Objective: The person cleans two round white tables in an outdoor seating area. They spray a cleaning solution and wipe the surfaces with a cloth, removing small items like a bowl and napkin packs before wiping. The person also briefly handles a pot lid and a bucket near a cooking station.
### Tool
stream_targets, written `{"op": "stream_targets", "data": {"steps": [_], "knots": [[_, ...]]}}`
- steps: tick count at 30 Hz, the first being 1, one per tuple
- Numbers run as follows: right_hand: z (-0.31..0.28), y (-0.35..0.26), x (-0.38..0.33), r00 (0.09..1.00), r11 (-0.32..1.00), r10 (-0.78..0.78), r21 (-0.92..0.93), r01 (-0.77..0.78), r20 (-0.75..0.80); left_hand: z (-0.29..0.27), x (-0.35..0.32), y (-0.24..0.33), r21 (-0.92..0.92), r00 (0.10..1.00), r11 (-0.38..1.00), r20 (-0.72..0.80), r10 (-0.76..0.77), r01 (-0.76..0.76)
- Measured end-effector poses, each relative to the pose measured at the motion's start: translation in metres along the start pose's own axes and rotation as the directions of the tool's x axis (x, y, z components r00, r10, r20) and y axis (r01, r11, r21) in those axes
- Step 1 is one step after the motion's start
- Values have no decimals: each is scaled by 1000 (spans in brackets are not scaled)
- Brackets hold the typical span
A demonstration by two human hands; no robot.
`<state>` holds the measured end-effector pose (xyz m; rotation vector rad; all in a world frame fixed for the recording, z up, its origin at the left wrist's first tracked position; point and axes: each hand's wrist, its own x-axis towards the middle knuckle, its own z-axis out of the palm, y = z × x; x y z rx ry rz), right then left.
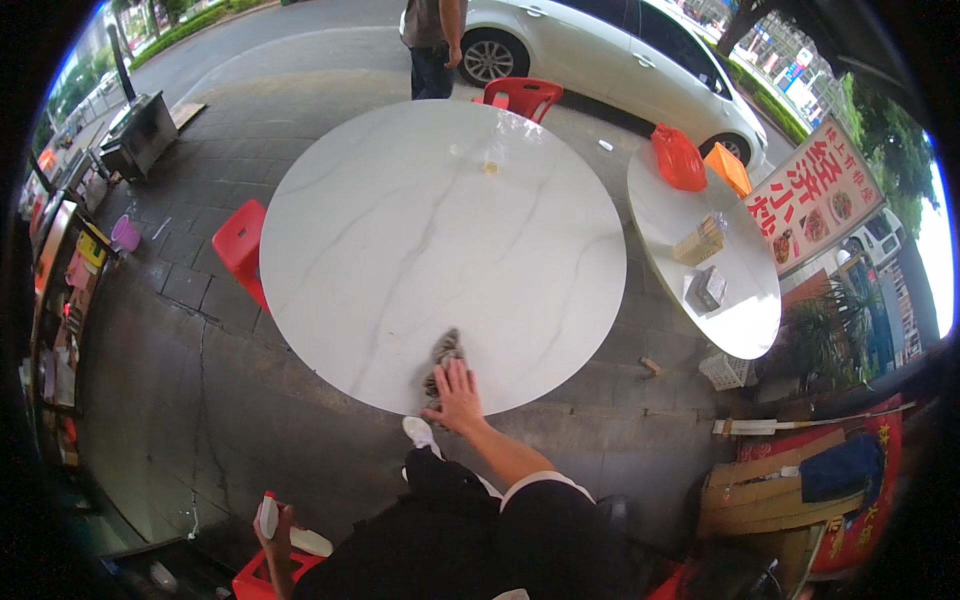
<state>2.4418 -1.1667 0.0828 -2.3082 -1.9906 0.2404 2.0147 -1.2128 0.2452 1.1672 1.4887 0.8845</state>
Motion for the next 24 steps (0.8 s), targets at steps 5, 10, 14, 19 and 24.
{"op": "stream_targets", "data": {"steps": [5, 10, 14, 19, 24], "knots": [[-1, 10, -17, 977, 979, 189, -98, -180, 102, -33, 28, -17, 3, 1000, 1000, -2, -21, 21], [13, -24, 35, 980, 980, 200, 19, -200, -17, -52, 64, -5, -35, 989, 988, -12, -149, 149], [16, -94, 131, 992, 988, 124, 101, -120, -33, -78, 88, 0, -22, 982, 983, -47, -183, 182], [52, -187, 257, 988, 986, -7, 164, 33, -156, -106, 123, 7, 32, 982, 985, -79, -170, 172], [69, -245, 294, 973, 979, -100, 152, 133, -208, -133, 156, 11, 119, 988, 981, -43, -151, 155]]}}
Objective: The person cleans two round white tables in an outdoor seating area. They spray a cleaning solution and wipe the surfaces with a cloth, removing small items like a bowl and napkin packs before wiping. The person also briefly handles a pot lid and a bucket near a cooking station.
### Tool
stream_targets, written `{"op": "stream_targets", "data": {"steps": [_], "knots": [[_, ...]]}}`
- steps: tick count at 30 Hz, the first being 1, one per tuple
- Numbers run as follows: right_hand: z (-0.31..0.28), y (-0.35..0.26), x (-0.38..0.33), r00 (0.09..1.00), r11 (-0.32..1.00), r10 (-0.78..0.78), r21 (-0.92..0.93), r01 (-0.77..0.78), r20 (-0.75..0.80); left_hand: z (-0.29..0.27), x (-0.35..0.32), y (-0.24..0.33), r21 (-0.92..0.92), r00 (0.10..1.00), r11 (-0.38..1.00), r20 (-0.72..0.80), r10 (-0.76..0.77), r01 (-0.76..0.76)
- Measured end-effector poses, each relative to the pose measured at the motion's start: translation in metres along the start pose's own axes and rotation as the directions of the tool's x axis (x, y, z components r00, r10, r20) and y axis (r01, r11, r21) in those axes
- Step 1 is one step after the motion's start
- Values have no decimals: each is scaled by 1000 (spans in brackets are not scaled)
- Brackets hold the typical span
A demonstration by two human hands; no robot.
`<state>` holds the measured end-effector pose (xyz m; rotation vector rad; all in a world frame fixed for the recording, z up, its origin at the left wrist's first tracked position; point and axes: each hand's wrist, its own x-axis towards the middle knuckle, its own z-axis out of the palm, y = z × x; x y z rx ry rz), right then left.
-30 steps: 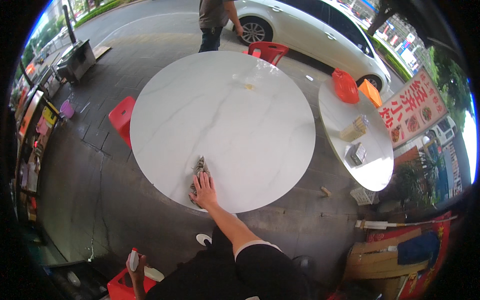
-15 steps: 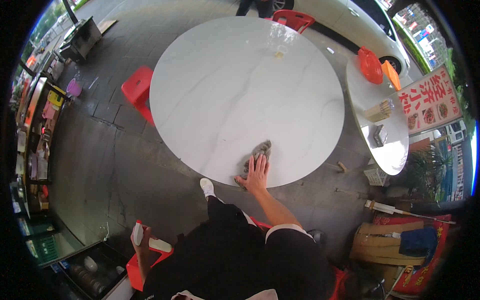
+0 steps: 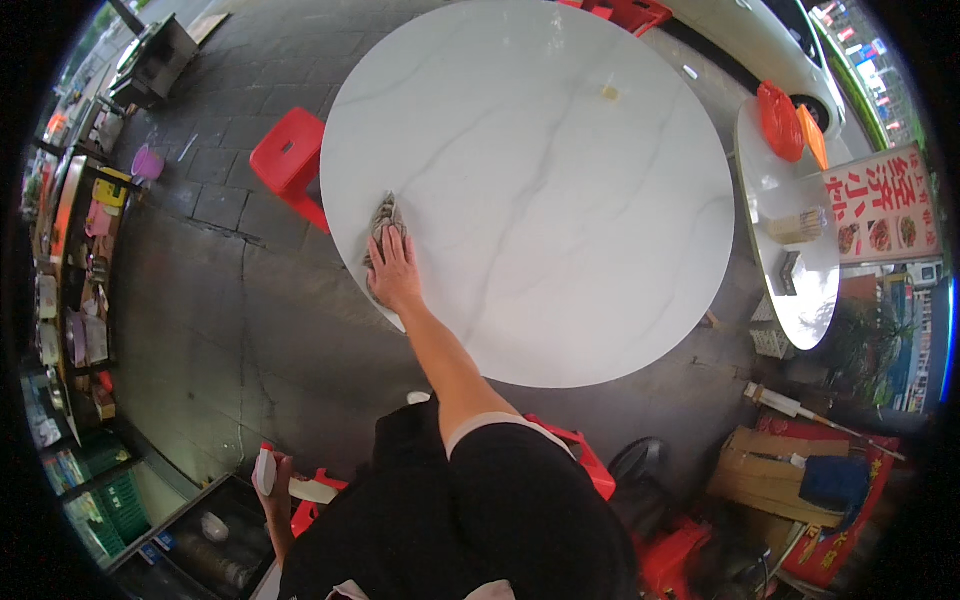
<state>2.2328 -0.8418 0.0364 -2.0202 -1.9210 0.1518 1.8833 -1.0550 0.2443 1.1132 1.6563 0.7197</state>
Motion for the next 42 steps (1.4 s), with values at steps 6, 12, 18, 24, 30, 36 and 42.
{"op": "stream_targets", "data": {"steps": [6, 12, 18, 24, 30, 36, 42], "knots": [[-53, 38, -99, 994, 999, 35, 9, -36, 104, -13, 62, 33, -4, 995, 1000, 100, -8, 8], [-82, 37, -205, 950, 938, 309, -180, -296, 49, -37, 135, 55, 20, 956, 995, 279, 86, -96], [-21, -35, -87, 893, 888, 445, -99, -450, -67, -93, 174, 60, -31, 941, 988, 302, 152, -150], [44, -88, 84, 937, 936, 312, -116, -331, -156, -161, 182, 36, 108, 961, 985, 257, 100, -131], [42, -80, 51, 965, 962, 241, -104, -251, -101, -179, 196, 44, 17, 967, 996, 243, 77, -84], [-17, -41, -109, 741, 712, 664, -219, -667, -100, -164, 234, 57, 45, 913, 984, 383, 142, -172], [-50, 20, -194, 335, 290, 891, -184, -939, -305, -126, 271, 95, 47, 858, 979, 491, 149, -197]]}}
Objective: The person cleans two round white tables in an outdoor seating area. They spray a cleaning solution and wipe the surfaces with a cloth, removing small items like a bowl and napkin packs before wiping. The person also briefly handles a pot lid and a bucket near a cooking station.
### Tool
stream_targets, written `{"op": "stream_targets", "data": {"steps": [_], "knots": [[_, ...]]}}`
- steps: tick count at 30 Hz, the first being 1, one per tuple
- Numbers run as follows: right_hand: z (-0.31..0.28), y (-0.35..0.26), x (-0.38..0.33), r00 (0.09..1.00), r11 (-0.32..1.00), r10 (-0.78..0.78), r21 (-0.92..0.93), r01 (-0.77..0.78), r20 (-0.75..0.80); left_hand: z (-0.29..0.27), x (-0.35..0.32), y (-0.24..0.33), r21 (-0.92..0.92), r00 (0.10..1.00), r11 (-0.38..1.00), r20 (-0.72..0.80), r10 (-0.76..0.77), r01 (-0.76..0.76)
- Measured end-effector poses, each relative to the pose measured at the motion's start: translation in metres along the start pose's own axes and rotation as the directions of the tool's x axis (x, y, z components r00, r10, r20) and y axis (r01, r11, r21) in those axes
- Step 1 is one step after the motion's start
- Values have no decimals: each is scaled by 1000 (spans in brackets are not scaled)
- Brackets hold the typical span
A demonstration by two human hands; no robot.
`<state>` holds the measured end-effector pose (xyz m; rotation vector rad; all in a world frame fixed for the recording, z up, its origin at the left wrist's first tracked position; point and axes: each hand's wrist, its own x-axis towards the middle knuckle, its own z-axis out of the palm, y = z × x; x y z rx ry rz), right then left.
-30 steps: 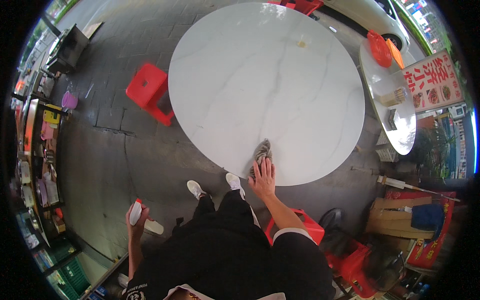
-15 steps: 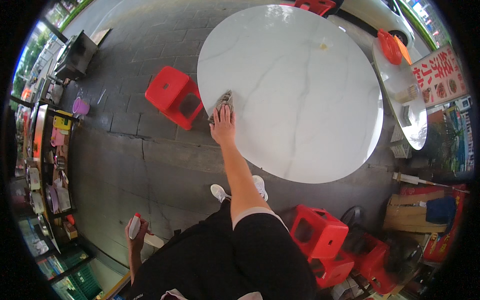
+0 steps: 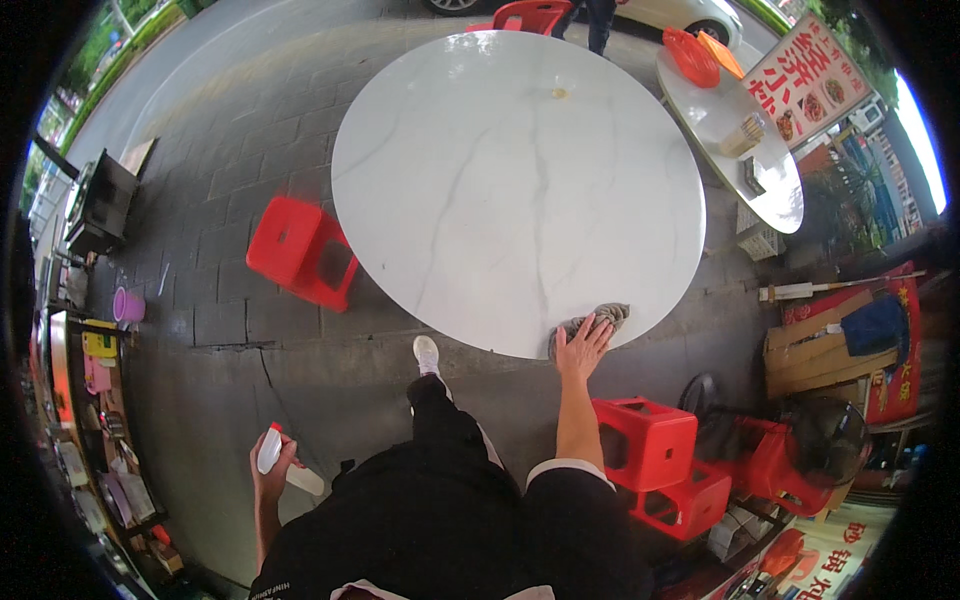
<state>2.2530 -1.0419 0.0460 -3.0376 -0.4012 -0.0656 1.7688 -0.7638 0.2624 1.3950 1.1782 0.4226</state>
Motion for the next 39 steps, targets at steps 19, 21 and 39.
{"op": "stream_targets", "data": {"steps": [19, 21, 39], "knots": [[43, -474, 58, 517, 452, -850, 371, 811, -96, -3, 148, 62, 7, 999, 999, -7, -52, 52], [45, -469, 68, 488, 418, -869, 416, 807, -75, -6, 167, 66, 24, 999, 999, 5, -46, 46], [55, -134, 122, 976, 985, 170, -18, -174, -134, -23, 319, 95, 201, 935, 975, 355, 14, -91]]}}
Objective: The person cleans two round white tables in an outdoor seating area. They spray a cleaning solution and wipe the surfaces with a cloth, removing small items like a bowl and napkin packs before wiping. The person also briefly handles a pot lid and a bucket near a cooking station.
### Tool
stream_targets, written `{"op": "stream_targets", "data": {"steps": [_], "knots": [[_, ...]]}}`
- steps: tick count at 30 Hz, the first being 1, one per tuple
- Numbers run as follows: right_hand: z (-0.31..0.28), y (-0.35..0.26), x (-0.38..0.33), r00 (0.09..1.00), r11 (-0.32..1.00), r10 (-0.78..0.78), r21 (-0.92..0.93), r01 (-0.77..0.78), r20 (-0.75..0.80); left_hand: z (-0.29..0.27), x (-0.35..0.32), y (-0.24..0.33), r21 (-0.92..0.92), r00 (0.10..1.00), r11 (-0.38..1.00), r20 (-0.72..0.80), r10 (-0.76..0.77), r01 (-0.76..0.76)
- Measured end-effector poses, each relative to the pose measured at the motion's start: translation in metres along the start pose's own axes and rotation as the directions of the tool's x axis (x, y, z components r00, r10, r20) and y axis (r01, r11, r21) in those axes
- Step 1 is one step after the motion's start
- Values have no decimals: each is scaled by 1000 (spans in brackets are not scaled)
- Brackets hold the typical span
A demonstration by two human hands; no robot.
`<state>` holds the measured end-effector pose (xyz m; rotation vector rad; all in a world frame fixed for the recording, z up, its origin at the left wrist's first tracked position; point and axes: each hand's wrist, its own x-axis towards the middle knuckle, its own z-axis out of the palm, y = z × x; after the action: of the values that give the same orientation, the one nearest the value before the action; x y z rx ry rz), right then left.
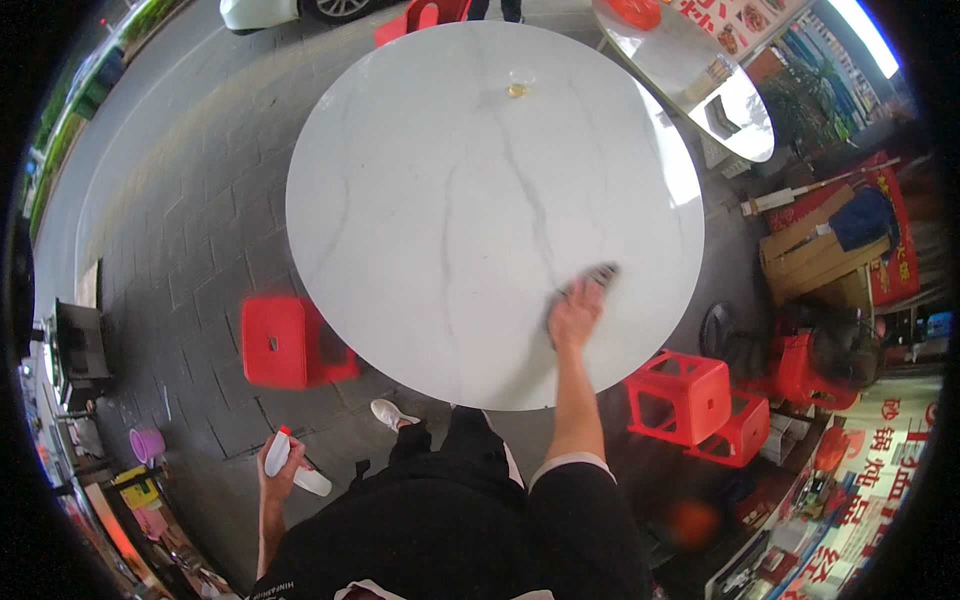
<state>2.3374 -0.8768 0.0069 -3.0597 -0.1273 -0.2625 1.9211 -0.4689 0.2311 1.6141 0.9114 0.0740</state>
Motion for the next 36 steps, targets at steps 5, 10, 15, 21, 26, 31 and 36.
{"op": "stream_targets", "data": {"steps": [5, 10, 15, 21, 26, 31, 36], "knots": [[-15, -231, -22, 928, 915, -373, 168, 366, 11, -39, 2, -10, -21, 1000, 1000, 14, 18, -18], [-27, -345, -101, 766, 701, -642, 385, 601, -25, -85, 10, -27, 71, 999, 997, 31, 20, -22], [-39, -293, -153, 721, 583, -683, 507, 634, -116, -112, 25, -24, 14, 996, 1000, 88, 15, -16], [-44, -144, -153, 989, 852, 149, 509, -123, -9, -120, 57, -9, 57, 982, 993, 167, 93, -104], [-49, -11, -114, 661, 248, 744, 959, -139, -97, -115, 79, 1, 59, 975, 992, 201, 95, -109], [-58, 46, -57, 704, 491, 668, 853, -175, -240, -102, 106, 19, 188, 960, 967, 252, 119, -170], [10, 68, -27, 849, 888, 460, 160, -432, -260, -80, 127, 32, 217, 966, 968, 249, 69, -125]]}}
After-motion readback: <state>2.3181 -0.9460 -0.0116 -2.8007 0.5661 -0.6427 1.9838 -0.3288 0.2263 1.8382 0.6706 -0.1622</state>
